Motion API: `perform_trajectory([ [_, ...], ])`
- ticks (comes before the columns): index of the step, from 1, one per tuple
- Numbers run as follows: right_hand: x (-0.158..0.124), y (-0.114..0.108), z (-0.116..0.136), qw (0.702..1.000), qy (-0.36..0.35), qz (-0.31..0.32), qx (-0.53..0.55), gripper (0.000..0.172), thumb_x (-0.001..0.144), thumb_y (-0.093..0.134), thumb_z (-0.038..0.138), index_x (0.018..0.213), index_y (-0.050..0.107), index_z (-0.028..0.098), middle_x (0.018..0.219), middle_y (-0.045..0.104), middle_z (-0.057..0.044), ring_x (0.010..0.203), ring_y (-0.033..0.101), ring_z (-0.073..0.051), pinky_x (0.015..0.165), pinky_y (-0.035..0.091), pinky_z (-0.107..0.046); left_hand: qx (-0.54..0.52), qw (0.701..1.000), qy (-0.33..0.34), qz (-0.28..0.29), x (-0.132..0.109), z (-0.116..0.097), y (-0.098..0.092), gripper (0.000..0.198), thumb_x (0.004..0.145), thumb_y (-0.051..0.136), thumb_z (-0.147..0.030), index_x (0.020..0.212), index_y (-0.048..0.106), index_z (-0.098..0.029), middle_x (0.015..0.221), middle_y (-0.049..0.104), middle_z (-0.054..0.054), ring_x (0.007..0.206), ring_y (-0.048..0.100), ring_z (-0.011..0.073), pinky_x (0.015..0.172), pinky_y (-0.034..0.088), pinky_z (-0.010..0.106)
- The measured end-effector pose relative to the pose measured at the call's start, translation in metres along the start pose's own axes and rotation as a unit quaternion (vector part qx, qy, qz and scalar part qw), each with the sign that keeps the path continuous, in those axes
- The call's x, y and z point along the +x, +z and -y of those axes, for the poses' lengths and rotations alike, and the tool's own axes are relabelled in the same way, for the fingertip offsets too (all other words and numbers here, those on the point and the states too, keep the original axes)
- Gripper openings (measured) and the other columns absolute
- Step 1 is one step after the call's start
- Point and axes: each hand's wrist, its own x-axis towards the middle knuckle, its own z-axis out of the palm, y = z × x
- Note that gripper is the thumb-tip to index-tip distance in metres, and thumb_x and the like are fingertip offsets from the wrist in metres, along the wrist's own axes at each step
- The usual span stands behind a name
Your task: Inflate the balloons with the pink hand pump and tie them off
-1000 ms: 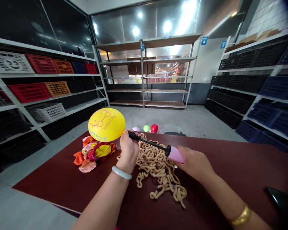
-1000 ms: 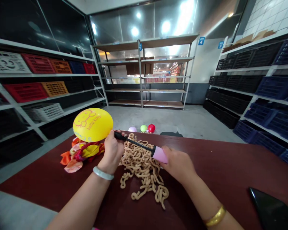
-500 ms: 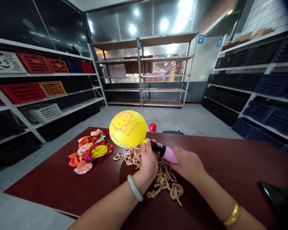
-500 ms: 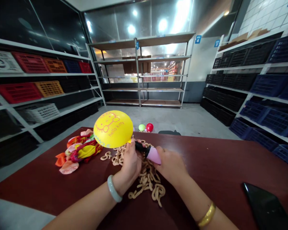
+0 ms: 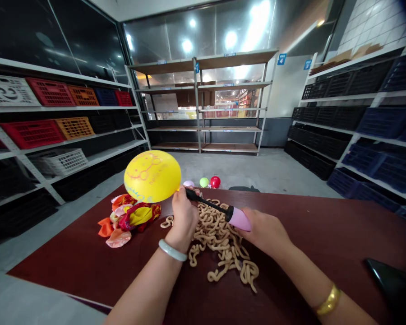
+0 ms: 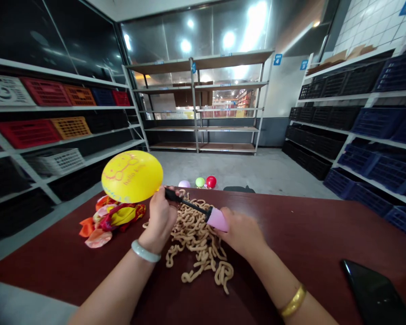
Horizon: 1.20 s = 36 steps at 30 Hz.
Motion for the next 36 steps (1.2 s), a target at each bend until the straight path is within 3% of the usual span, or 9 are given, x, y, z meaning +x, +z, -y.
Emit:
perform_trajectory([
  [3,0.002,-0.001,-0.006,1.000,-0.004,0.003,-0.004,0.040,0.080,0.057,0.056,0.106,0.058,0.025,0.088,0.070,-0.006,0.078,0.067,-0.026,0.058,0.035,-0.031,-0.004,1.000,0.014,-0.024,0.021,-0.014,-0.010,0.018,0.081,0.061,-0.025,0.078,0.044,-0.019,0.068,0.053,-0.002,0.056,0.054,0.0117,0.061,0.045,0.028],
  [7,0.001,-0.003,-0.008,1.000,-0.005,0.010,-0.010,0.039,0.081,0.056,0.053,0.106,0.058,0.024,0.087,0.070,-0.006,0.079,0.067,-0.026,0.060,0.037,-0.031,-0.012,0.999,0.029,-0.032,0.021,-0.013,-0.014,0.020,0.080,0.063,-0.026,0.079,0.045,-0.019,0.069,0.054,-0.003,0.057,0.054,0.0112,0.061,0.045,0.027],
  [11,-0.001,-0.002,-0.002,0.999,-0.002,0.029,-0.014,0.036,0.081,0.058,0.049,0.105,0.057,0.023,0.087,0.070,-0.007,0.081,0.067,-0.026,0.062,0.038,-0.031,-0.027,0.999,0.014,0.009,0.002,0.004,-0.006,0.020,0.081,0.065,-0.030,0.079,0.048,-0.018,0.070,0.053,-0.002,0.057,0.052,0.0102,0.062,0.045,0.026],
  [18,-0.003,-0.002,0.008,0.999,0.025,0.025,0.014,0.035,0.081,0.058,0.044,0.110,0.056,0.025,0.089,0.070,-0.005,0.078,0.067,-0.025,0.060,0.036,-0.030,-0.028,0.993,-0.100,0.051,-0.049,0.037,0.009,0.022,0.081,0.067,-0.033,0.087,0.051,-0.019,0.079,0.058,0.001,0.066,0.058,0.0127,0.070,0.048,0.029],
  [21,-0.004,-0.003,0.010,0.999,0.030,0.024,0.016,0.033,0.080,0.058,0.042,0.107,0.057,0.024,0.086,0.069,-0.005,0.076,0.067,-0.025,0.059,0.035,-0.030,-0.026,0.990,-0.123,0.071,-0.063,0.042,0.012,0.022,0.084,0.064,-0.037,0.088,0.051,-0.019,0.078,0.059,0.001,0.068,0.059,0.0136,0.072,0.048,0.030],
  [24,-0.004,-0.003,0.013,0.999,0.023,0.017,0.029,0.035,0.078,0.059,0.040,0.109,0.056,0.024,0.087,0.070,-0.005,0.077,0.067,-0.025,0.060,0.036,-0.029,-0.017,0.993,-0.109,0.054,-0.065,0.041,0.015,0.020,0.083,0.064,-0.032,0.087,0.050,-0.019,0.076,0.059,0.000,0.065,0.058,0.0126,0.070,0.048,0.029],
  [29,-0.002,-0.005,0.014,0.999,0.015,0.015,0.050,0.037,0.082,0.057,0.049,0.112,0.056,0.026,0.094,0.070,-0.006,0.081,0.067,-0.025,0.062,0.038,-0.031,0.006,0.998,-0.062,0.029,-0.047,0.028,0.017,0.017,0.081,0.064,-0.027,0.084,0.049,-0.019,0.072,0.057,0.000,0.060,0.055,0.0124,0.062,0.046,0.027],
  [33,0.000,-0.007,0.004,1.000,0.020,0.020,0.013,0.040,0.082,0.057,0.054,0.110,0.057,0.026,0.091,0.070,-0.005,0.081,0.067,-0.026,0.062,0.038,-0.031,-0.017,0.999,-0.028,0.023,-0.010,0.005,0.006,0.018,0.081,0.064,-0.027,0.081,0.048,-0.018,0.070,0.055,0.000,0.059,0.054,0.0122,0.063,0.047,0.030],
  [36,0.002,-0.006,-0.002,1.000,0.010,0.023,-0.003,0.040,0.080,0.058,0.056,0.106,0.058,0.025,0.086,0.070,-0.005,0.079,0.067,-0.025,0.060,0.037,-0.030,-0.029,0.999,-0.015,-0.025,0.016,-0.013,-0.007,0.019,0.080,0.064,-0.025,0.079,0.046,-0.019,0.069,0.054,-0.001,0.059,0.054,0.0124,0.063,0.047,0.030],
])
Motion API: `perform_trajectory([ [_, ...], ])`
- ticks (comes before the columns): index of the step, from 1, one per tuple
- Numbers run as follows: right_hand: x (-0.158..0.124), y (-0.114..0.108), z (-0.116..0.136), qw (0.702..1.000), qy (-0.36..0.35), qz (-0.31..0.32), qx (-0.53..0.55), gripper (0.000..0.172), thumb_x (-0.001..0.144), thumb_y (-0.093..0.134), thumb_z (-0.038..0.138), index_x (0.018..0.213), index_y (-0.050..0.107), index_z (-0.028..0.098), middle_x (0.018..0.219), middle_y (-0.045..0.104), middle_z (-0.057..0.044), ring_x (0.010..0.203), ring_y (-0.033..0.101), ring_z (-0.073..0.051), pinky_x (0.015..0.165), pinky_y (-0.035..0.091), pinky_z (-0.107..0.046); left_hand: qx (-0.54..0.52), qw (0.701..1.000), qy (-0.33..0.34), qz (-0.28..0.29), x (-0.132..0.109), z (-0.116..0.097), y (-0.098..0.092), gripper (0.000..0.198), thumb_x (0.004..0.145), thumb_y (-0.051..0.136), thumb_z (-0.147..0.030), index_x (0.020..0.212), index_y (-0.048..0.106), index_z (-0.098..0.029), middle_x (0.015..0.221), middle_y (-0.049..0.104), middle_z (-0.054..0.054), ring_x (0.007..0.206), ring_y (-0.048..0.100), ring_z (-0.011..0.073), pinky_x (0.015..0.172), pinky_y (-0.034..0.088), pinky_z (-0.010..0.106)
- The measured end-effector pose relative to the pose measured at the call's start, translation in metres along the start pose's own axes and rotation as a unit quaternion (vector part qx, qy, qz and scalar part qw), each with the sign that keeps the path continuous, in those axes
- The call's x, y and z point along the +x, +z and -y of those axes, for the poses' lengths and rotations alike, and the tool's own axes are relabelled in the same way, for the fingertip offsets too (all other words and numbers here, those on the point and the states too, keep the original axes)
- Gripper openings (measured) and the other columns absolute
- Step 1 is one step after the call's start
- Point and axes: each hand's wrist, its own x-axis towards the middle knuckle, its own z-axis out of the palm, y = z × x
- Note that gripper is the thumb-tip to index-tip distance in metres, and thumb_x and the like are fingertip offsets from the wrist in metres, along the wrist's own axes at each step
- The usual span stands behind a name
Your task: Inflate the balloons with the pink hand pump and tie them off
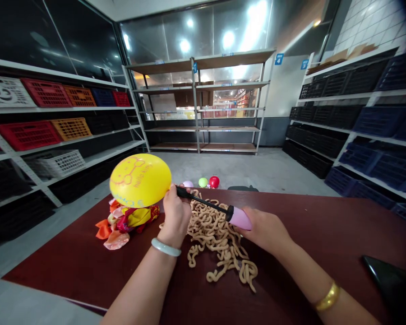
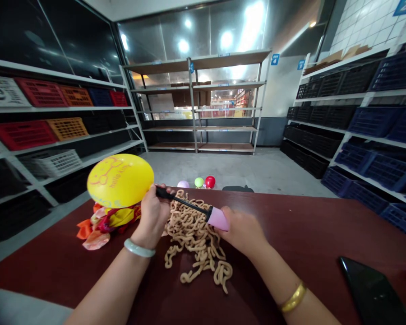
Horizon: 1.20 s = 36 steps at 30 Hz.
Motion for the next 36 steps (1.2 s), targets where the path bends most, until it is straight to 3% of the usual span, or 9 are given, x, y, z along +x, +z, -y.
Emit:
perform_trajectory([
  [3,0.000,0.001,-0.004,1.000,-0.006,-0.003,-0.005,0.038,0.080,0.057,0.055,0.104,0.058,0.025,0.085,0.070,-0.005,0.076,0.066,-0.025,0.058,0.037,-0.030,-0.006,1.000,-0.002,-0.010,0.010,-0.007,-0.006,0.017,0.080,0.063,-0.023,0.081,0.047,-0.019,0.069,0.053,-0.002,0.058,0.053,0.0120,0.062,0.046,0.029],
  [6,-0.001,0.000,-0.008,1.000,-0.007,0.000,-0.019,0.036,0.080,0.057,0.052,0.103,0.057,0.024,0.083,0.069,-0.005,0.077,0.067,-0.025,0.059,0.036,-0.030,-0.010,1.000,-0.004,0.010,0.004,0.000,-0.004,0.017,0.080,0.063,-0.022,0.081,0.046,-0.019,0.070,0.053,-0.002,0.059,0.053,0.0119,0.062,0.046,0.028],
  [15,-0.004,0.001,0.006,1.000,0.019,0.007,-0.006,0.032,0.080,0.058,0.048,0.101,0.056,0.023,0.083,0.070,-0.006,0.076,0.068,-0.025,0.059,0.035,-0.030,-0.002,0.997,-0.077,0.028,-0.056,0.046,0.012,0.020,0.079,0.068,-0.025,0.086,0.051,-0.019,0.077,0.057,0.000,0.063,0.056,0.0113,0.067,0.048,0.027],
  [19,-0.006,0.001,0.014,1.000,0.010,-0.001,0.023,0.031,0.079,0.060,0.043,0.103,0.055,0.025,0.086,0.070,-0.004,0.075,0.067,-0.024,0.057,0.034,-0.029,0.014,0.995,-0.088,0.040,-0.082,0.053,0.021,0.020,0.081,0.067,-0.030,0.089,0.052,-0.020,0.076,0.057,-0.001,0.063,0.056,0.0114,0.068,0.049,0.027],
  [22,-0.008,0.001,0.016,0.999,0.007,-0.009,0.033,0.032,0.079,0.059,0.044,0.104,0.055,0.025,0.088,0.070,-0.003,0.074,0.067,-0.024,0.057,0.034,-0.030,0.025,0.996,-0.077,0.039,-0.087,0.053,0.024,0.020,0.081,0.067,-0.030,0.088,0.051,-0.020,0.076,0.057,-0.001,0.063,0.056,0.0112,0.067,0.049,0.027],
  [30,-0.004,0.000,0.019,0.999,0.008,0.007,0.050,0.030,0.082,0.058,0.047,0.103,0.055,0.025,0.091,0.071,-0.003,0.078,0.067,-0.024,0.058,0.034,-0.029,0.033,0.997,-0.066,0.031,-0.069,0.048,0.020,0.020,0.078,0.068,-0.026,0.084,0.050,-0.018,0.075,0.058,0.000,0.061,0.057,0.0118,0.065,0.049,0.027],
  [36,-0.001,-0.006,0.012,0.999,0.003,0.017,0.032,0.034,0.082,0.057,0.052,0.104,0.057,0.025,0.091,0.071,-0.004,0.081,0.067,-0.025,0.061,0.035,-0.030,0.020,0.999,-0.013,0.038,-0.015,0.016,0.007,0.015,0.081,0.061,-0.024,0.079,0.047,-0.018,0.070,0.054,-0.001,0.058,0.054,0.0124,0.061,0.046,0.029],
])
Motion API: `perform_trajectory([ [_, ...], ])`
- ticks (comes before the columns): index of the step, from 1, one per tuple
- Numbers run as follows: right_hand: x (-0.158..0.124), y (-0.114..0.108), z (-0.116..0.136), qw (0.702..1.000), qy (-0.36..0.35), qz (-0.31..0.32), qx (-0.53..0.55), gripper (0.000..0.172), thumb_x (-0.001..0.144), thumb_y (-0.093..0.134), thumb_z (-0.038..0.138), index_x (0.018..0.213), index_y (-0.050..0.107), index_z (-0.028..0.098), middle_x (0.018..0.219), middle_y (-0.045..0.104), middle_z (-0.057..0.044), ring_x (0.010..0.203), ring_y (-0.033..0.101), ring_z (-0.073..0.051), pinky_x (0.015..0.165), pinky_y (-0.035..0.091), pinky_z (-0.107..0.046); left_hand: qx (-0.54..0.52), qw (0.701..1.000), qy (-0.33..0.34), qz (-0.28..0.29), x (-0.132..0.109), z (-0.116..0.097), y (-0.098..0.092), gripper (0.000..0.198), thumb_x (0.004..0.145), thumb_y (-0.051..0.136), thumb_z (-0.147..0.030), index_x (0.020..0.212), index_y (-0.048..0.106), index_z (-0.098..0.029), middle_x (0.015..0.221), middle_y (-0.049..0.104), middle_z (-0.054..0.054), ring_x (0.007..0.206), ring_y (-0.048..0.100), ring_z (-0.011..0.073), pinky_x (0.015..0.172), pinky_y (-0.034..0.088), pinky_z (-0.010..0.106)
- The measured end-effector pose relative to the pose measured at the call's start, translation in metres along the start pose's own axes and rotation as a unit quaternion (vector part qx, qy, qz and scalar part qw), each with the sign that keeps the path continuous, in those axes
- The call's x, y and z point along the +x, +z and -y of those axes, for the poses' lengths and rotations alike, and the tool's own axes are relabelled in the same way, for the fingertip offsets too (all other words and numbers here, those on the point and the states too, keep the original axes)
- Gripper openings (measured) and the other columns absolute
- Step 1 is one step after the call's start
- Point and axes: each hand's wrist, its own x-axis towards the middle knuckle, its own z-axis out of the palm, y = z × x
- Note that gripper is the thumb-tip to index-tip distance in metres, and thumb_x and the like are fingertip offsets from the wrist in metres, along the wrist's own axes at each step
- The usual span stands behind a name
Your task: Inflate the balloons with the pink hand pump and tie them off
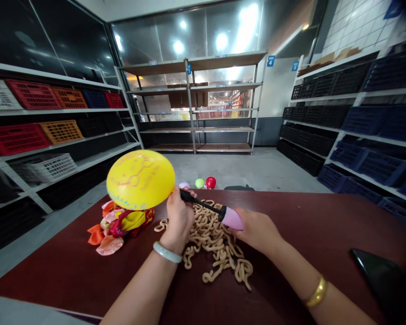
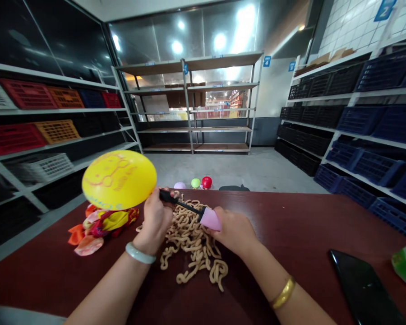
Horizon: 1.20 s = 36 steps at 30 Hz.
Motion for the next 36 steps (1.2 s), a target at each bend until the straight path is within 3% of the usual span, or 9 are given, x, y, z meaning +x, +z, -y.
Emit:
perform_trajectory([
  [3,0.001,-0.002,-0.007,1.000,-0.007,0.013,-0.009,0.032,0.082,0.057,0.050,0.103,0.058,0.026,0.091,0.071,-0.004,0.083,0.067,-0.025,0.061,0.035,-0.030,-0.012,0.999,0.003,-0.044,0.023,-0.016,-0.012,0.013,0.081,0.057,-0.021,0.078,0.045,-0.019,0.067,0.053,-0.001,0.056,0.053,0.0125,0.059,0.045,0.028],
  [6,0.001,-0.002,-0.014,0.999,-0.007,0.027,-0.017,0.034,0.082,0.056,0.051,0.103,0.058,0.025,0.090,0.071,-0.005,0.084,0.067,-0.025,0.062,0.035,-0.030,-0.020,0.999,-0.001,-0.050,0.029,-0.019,-0.017,0.012,0.080,0.057,-0.018,0.078,0.045,-0.019,0.067,0.053,-0.001,0.056,0.053,0.0131,0.058,0.045,0.029],
  [15,0.000,-0.001,-0.015,0.998,0.003,0.047,-0.034,0.036,0.082,0.057,0.048,0.108,0.057,0.023,0.097,0.070,-0.008,0.089,0.066,-0.027,0.066,0.037,-0.031,-0.015,1.000,-0.024,-0.003,0.003,0.012,-0.009,0.017,0.078,0.064,-0.022,0.078,0.047,-0.018,0.068,0.053,-0.002,0.057,0.053,0.0115,0.060,0.045,0.027],
  [19,-0.001,0.001,-0.006,0.999,0.013,0.051,-0.015,0.036,0.081,0.058,0.047,0.108,0.057,0.023,0.095,0.070,-0.008,0.089,0.067,-0.027,0.066,0.038,-0.031,-0.002,0.998,-0.055,-0.016,-0.024,0.033,-0.001,0.021,0.077,0.068,-0.024,0.084,0.049,-0.018,0.073,0.057,-0.001,0.061,0.056,0.0115,0.063,0.047,0.026],
  [23,-0.003,0.002,0.000,0.999,0.025,0.041,0.014,0.036,0.081,0.058,0.047,0.107,0.056,0.023,0.091,0.071,-0.007,0.083,0.068,-0.026,0.063,0.037,-0.031,0.002,0.994,-0.104,0.016,-0.053,0.044,0.011,0.020,0.080,0.067,-0.027,0.087,0.050,-0.018,0.077,0.059,0.000,0.063,0.057,0.0120,0.068,0.049,0.028],
  [25,-0.004,0.001,0.001,0.999,0.025,0.032,0.020,0.036,0.081,0.058,0.048,0.107,0.056,0.023,0.090,0.071,-0.006,0.082,0.068,-0.026,0.062,0.037,-0.031,0.000,0.995,-0.099,0.028,-0.062,0.044,0.016,0.020,0.081,0.066,-0.027,0.088,0.050,-0.018,0.078,0.058,0.000,0.064,0.058,0.0120,0.069,0.049,0.028],
  [31,-0.005,0.001,0.006,0.999,0.020,0.016,0.028,0.034,0.081,0.059,0.046,0.108,0.054,0.025,0.091,0.071,-0.004,0.080,0.067,-0.025,0.061,0.035,-0.030,0.008,0.997,-0.079,0.023,-0.062,0.037,0.021,0.018,0.082,0.065,-0.026,0.087,0.049,-0.018,0.077,0.057,0.000,0.062,0.057,0.0119,0.067,0.050,0.029],
  [36,-0.003,0.001,0.005,0.999,0.012,0.014,0.042,0.038,0.081,0.058,0.050,0.110,0.055,0.027,0.096,0.071,-0.003,0.084,0.067,-0.025,0.063,0.036,-0.031,0.009,0.999,-0.046,0.012,-0.041,0.025,0.014,0.017,0.081,0.064,-0.026,0.085,0.049,-0.018,0.075,0.056,0.000,0.062,0.057,0.0128,0.063,0.048,0.028],
])
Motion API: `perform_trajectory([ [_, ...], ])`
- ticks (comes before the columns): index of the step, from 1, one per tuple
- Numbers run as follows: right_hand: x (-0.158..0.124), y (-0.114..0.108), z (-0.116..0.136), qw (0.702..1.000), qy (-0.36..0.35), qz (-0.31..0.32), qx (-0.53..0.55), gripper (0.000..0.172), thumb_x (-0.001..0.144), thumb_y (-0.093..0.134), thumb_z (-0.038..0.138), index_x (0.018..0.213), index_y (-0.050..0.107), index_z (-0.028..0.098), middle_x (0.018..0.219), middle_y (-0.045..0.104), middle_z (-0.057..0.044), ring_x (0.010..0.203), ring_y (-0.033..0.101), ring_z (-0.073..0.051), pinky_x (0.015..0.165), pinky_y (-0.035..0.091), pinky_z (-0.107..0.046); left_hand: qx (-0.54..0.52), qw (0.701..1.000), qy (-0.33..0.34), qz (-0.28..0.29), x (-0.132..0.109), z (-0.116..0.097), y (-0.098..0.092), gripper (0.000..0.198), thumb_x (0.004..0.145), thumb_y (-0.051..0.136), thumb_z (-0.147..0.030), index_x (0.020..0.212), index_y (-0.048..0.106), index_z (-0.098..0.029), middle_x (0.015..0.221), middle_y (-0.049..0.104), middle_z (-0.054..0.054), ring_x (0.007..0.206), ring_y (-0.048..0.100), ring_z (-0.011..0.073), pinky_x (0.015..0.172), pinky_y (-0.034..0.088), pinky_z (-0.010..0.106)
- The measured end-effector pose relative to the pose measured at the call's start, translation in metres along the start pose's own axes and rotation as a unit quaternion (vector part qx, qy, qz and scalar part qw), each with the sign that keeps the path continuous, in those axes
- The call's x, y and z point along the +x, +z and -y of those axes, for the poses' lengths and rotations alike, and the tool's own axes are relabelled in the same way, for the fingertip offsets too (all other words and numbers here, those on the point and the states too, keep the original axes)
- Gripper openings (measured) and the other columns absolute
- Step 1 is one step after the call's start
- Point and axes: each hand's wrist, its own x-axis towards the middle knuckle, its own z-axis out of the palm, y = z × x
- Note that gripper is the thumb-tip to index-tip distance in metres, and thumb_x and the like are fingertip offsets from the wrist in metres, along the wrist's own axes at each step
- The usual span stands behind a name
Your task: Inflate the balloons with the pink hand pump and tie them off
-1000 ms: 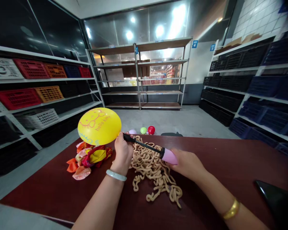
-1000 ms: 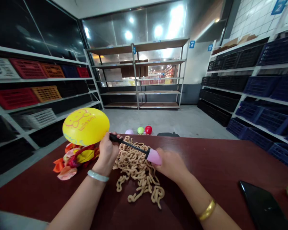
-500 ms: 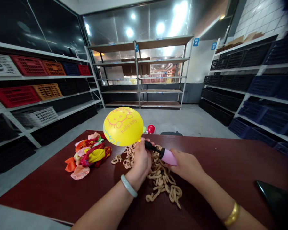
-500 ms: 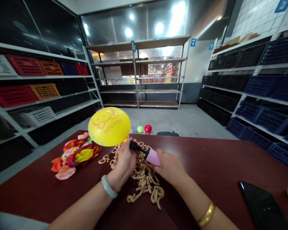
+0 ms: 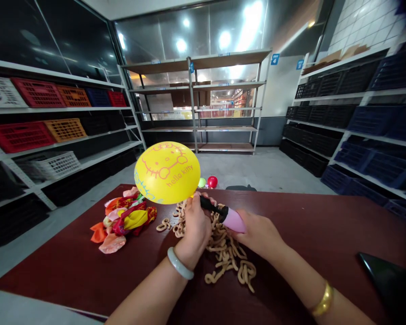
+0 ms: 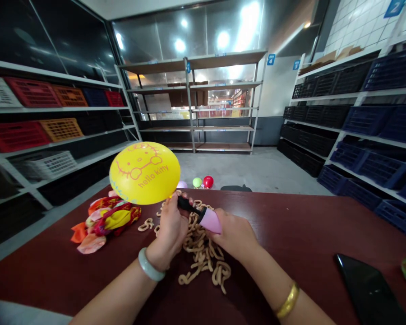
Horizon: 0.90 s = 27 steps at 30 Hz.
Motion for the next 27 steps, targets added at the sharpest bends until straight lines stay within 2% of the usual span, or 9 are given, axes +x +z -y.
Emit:
perform_trajectory([
  [6,0.004,-0.002,-0.013,0.999,-0.003,0.013,-0.033,0.037,0.080,0.059,0.054,0.104,0.058,0.026,0.091,0.071,-0.005,0.086,0.067,-0.027,0.064,0.037,-0.031,-0.014,0.998,0.052,-0.011,0.043,-0.037,-0.022,0.014,0.081,0.060,-0.022,0.081,0.047,-0.019,0.070,0.053,-0.001,0.058,0.054,0.0136,0.060,0.047,0.031],
  [10,0.005,-0.004,-0.019,0.999,-0.009,0.019,-0.046,0.036,0.081,0.057,0.053,0.103,0.059,0.025,0.089,0.071,-0.005,0.085,0.067,-0.026,0.064,0.036,-0.030,-0.028,0.996,0.064,-0.049,0.058,-0.047,-0.034,0.012,0.081,0.058,-0.019,0.082,0.046,-0.019,0.070,0.054,-0.001,0.058,0.055,0.0141,0.060,0.047,0.031],
  [19,0.003,-0.007,-0.024,0.997,-0.015,0.009,-0.075,0.036,0.082,0.056,0.053,0.102,0.058,0.023,0.091,0.070,-0.007,0.084,0.067,-0.027,0.064,0.038,-0.031,-0.033,0.998,0.048,-0.033,0.046,-0.033,-0.025,0.018,0.078,0.063,-0.024,0.078,0.046,-0.018,0.068,0.053,-0.002,0.057,0.053,0.0118,0.062,0.047,0.029],
  [23,0.002,-0.007,-0.020,0.997,-0.004,0.019,-0.071,0.037,0.082,0.057,0.049,0.107,0.058,0.022,0.091,0.070,-0.009,0.086,0.066,-0.027,0.068,0.040,-0.032,-0.018,0.999,0.038,-0.009,0.033,-0.016,-0.020,0.021,0.076,0.068,-0.026,0.080,0.048,-0.018,0.070,0.054,-0.002,0.060,0.055,0.0108,0.065,0.047,0.027],
  [27,0.001,-0.007,-0.010,0.999,0.012,0.029,-0.044,0.036,0.083,0.057,0.049,0.106,0.058,0.022,0.090,0.070,-0.009,0.087,0.066,-0.026,0.069,0.040,-0.031,-0.005,1.000,-0.003,-0.009,0.009,0.006,-0.011,0.024,0.076,0.070,-0.027,0.085,0.051,-0.018,0.076,0.058,-0.001,0.063,0.057,0.0110,0.068,0.048,0.027],
])
